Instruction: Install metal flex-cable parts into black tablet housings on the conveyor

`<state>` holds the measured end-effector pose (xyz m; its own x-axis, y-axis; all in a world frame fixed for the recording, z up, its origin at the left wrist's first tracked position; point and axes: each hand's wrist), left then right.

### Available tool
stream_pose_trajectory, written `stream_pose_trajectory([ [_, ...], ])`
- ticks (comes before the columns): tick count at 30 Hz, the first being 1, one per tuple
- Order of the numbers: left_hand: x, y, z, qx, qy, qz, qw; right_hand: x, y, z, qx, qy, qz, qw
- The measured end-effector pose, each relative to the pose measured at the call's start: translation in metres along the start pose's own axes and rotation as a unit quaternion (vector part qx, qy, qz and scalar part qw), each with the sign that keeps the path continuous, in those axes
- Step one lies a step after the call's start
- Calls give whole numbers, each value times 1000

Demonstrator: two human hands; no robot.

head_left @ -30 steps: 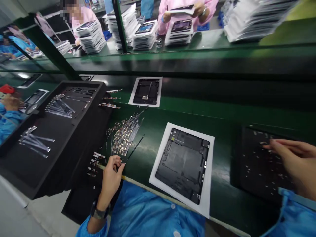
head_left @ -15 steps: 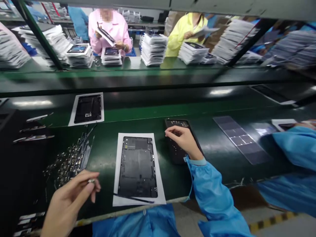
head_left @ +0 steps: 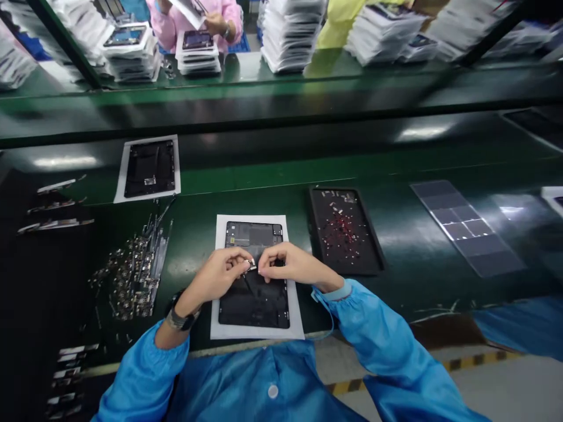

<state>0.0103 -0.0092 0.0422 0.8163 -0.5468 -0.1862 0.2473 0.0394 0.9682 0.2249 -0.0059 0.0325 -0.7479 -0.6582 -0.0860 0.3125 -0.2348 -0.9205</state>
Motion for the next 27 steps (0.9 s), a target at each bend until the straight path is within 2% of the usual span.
stream_pose_trajectory([
  [5,2,-5,1,8,-35,-46,998,0,1,-1,13,-24,18,999],
  [11,2,-2,3,23,-68,-86,994,1,0,-2,26,-17,41,999],
  [27,5,-2,3,25,-77,-139,987,6,1,-1,69,-23,35,997],
])
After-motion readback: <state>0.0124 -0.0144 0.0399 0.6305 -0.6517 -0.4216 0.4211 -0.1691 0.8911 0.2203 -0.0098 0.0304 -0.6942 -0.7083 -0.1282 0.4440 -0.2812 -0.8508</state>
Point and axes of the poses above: each hand's wrist, its own z-axis away from the middle knuckle, its own x-axis out of the palm, y = z × x, and after that the axes turned 9 degrees about x, right-handed
